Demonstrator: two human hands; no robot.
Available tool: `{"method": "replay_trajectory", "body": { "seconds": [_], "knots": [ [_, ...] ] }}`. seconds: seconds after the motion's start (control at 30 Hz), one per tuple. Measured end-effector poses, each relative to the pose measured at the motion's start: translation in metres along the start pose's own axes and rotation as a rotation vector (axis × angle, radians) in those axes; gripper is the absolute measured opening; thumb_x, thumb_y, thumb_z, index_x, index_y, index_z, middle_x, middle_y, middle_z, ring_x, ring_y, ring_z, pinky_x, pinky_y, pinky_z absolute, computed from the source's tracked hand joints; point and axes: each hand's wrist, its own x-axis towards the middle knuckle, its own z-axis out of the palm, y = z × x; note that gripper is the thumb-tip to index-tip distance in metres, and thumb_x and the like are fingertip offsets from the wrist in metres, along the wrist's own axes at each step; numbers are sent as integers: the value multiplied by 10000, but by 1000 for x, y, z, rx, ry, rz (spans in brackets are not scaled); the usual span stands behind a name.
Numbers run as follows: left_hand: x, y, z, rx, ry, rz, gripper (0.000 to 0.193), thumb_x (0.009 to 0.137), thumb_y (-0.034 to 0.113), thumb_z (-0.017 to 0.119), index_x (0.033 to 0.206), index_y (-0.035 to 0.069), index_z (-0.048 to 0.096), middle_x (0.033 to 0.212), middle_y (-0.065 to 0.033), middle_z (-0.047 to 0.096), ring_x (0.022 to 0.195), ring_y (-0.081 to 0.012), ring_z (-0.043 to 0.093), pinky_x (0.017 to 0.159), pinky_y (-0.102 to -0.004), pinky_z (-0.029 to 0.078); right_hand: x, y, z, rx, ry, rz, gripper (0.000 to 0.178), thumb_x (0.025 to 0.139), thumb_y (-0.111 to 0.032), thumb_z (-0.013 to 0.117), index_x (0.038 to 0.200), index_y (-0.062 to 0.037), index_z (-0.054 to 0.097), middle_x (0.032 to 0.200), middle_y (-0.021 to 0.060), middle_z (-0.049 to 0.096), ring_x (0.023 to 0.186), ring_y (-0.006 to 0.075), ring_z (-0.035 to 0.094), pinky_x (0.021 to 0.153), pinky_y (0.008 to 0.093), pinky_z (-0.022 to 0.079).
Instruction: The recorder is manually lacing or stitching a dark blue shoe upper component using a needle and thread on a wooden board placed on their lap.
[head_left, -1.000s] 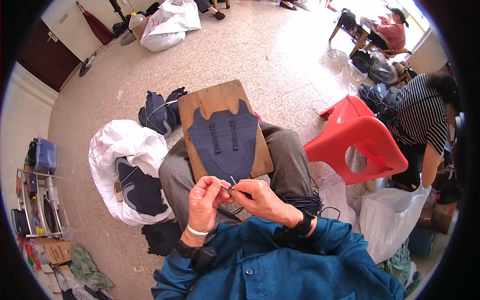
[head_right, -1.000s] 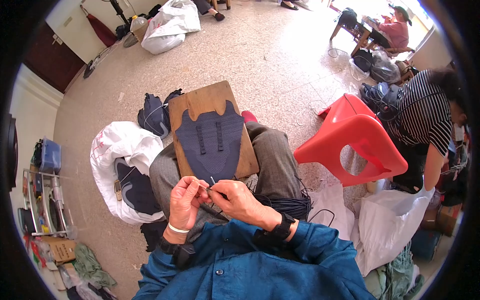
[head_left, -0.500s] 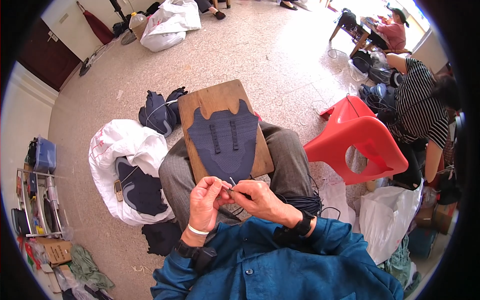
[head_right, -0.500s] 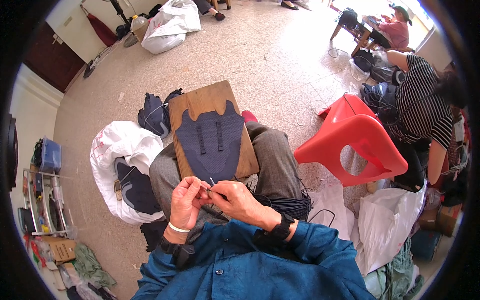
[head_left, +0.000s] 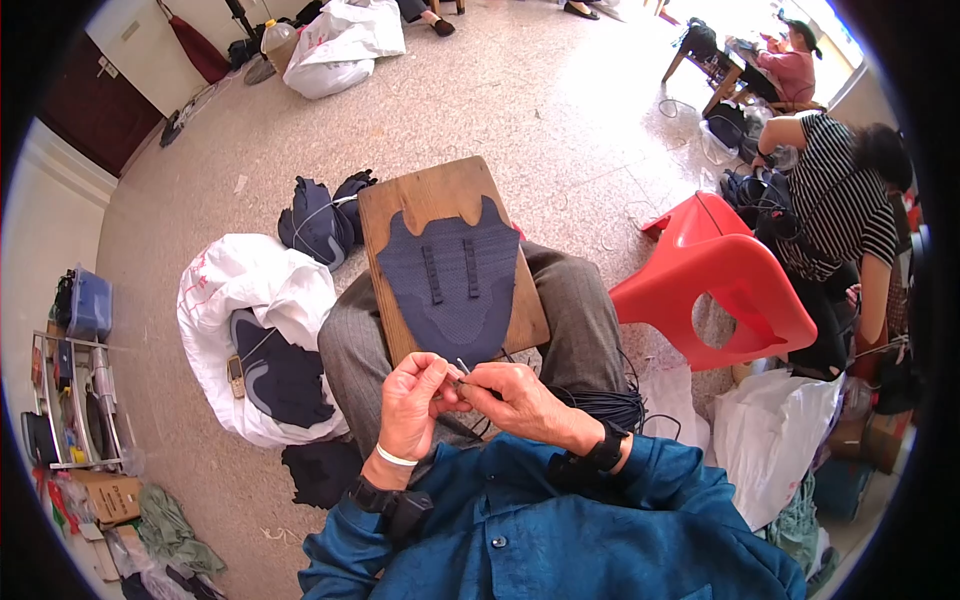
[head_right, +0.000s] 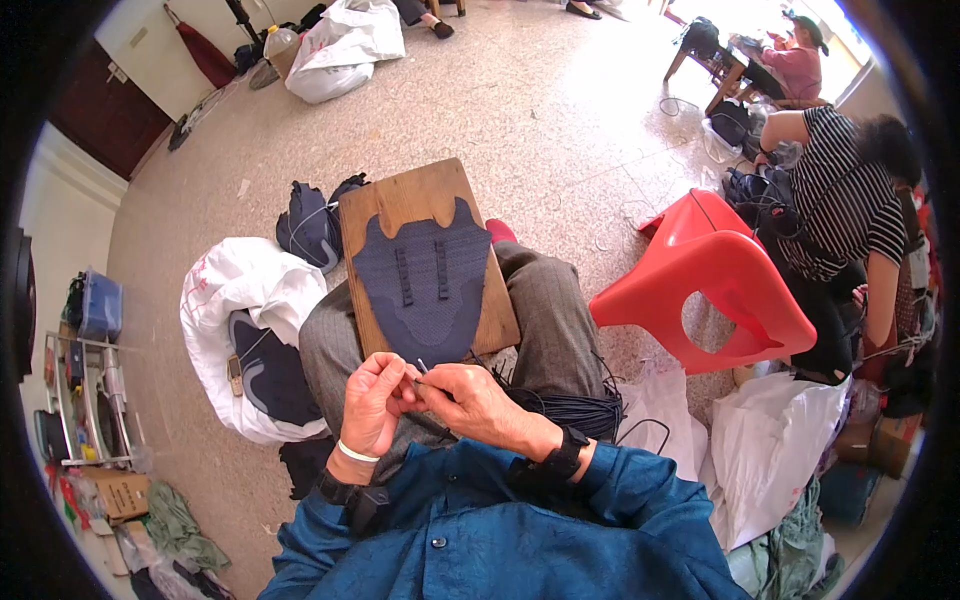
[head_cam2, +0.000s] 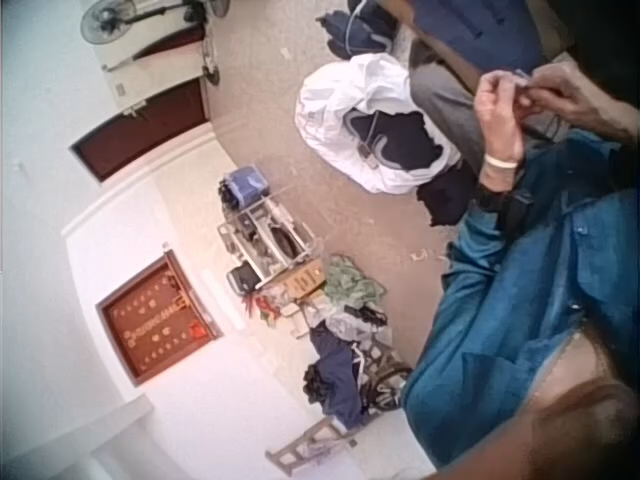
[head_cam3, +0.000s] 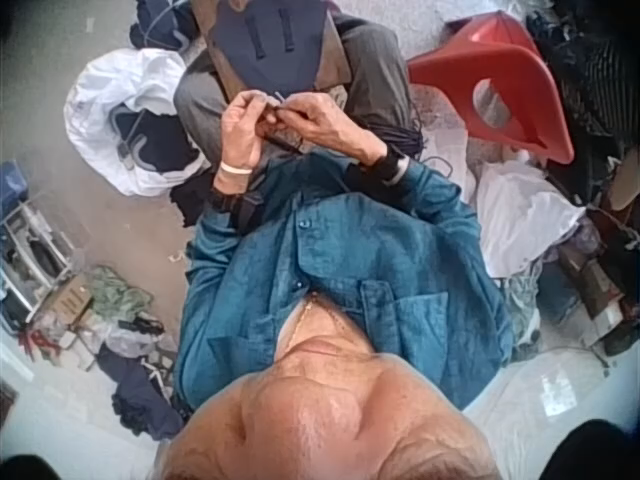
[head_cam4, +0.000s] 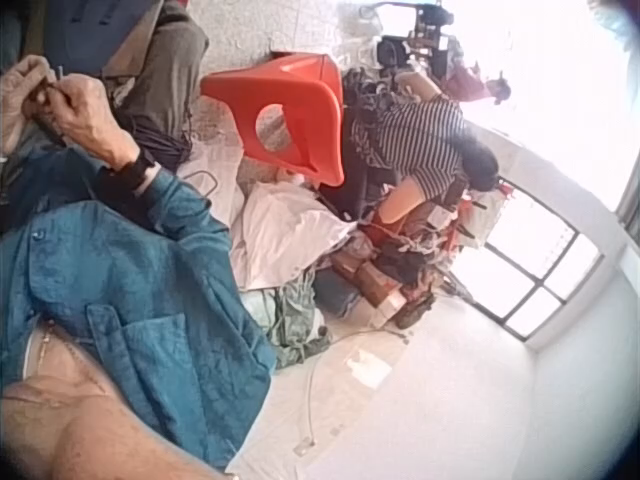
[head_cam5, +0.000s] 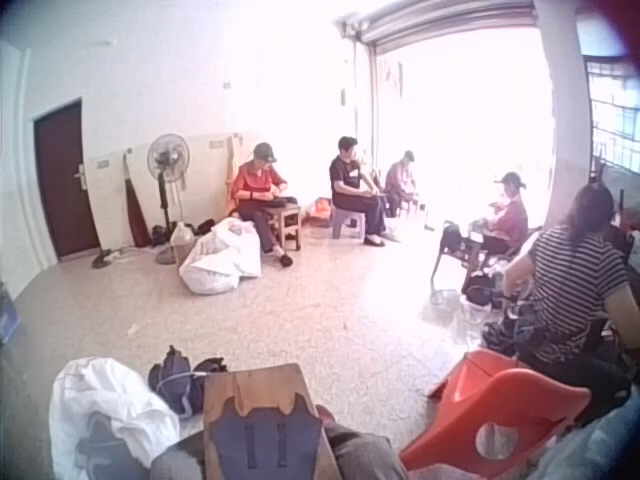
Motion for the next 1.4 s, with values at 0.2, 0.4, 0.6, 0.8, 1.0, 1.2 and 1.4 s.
{"method": "replay_trajectory", "body": {
  "seconds": [0.2, 0.4, 0.6, 0.8, 1.0, 1.2, 1.4],
  "knots": [
    [0, 0, -2, -34, -16, -36, 143, 1041, 171, 624, 1035, 28, 625, 996, -87, 707, 743, -90, 636, 704, -350, 664, -1, 4, 2, 125, -20, 122, 197, 977, -104, 590, 844, 38, 620, 701, 202, 587, 606, 274, 578, 591, 406, 463],
    [-1, 0, -2, -58, -5, -53, 142, 1051, 167, 604, 1041, 28, 633, 977, -85, 703, 733, -98, 642, 703, -347, 663, -1, 4, 3, 121, -15, 105, 199, 983, -112, 597, 852, 36, 625, 697, 193, 581, 603, 264, 566, 591, 404, 463],
    [-1, -1, -5, -64, -15, -61, 143, 1042, 169, 620, 1042, 27, 633, 997, -91, 709, 743, -92, 640, 710, -349, 665, -2, 5, 4, 121, -7, 102, 206, 993, -116, 589, 858, 34, 631, 696, 189, 581, 596, 252, 553, 589, 395, 465],
    [-1, -1, -4, -60, -27, -59, 142, 1034, 167, 633, 1047, 26, 634, 1040, -105, 717, 751, -86, 639, 727, -353, 667, -3, 5, 4, 180, -10, 197, 215, 977, -116, 578, 830, 35, 623, 666, 178, 564, 583, 222, 545, 569, 388, 455],
    [-2, -1, -1, -43, -10, -33, 131, 1022, 151, 650, 1058, 27, 626, 1052, -114, 719, 765, -98, 663, 729, -357, 669, -3, 4, 2, 120, 20, 170, 214, 956, -112, 592, 804, 37, 619, 654, 181, 560, 574, 232, 547, 565, 396, 451],
    [-3, -3, 0, -28, 30, 3, 120, 1004, 128, 674, 1039, 30, 615, 1019, -119, 727, 768, -122, 682, 716, -365, 671, -2, 4, 2, 96, 24, 161, 207, 950, -110, 599, 811, 39, 634, 660, 188, 565, 577, 252, 557, 568, 400, 451],
    [-2, -5, -3, -11, 32, 18, 116, 998, 121, 682, 1023, 28, 618, 1003, -118, 730, 769, -127, 689, 713, -366, 672, -2, 2, 2, 93, 20, 155, 201, 949, -113, 608, 823, 41, 640, 671, 187, 575, 584, 249, 569, 576, 398, 453]
  ]
}}
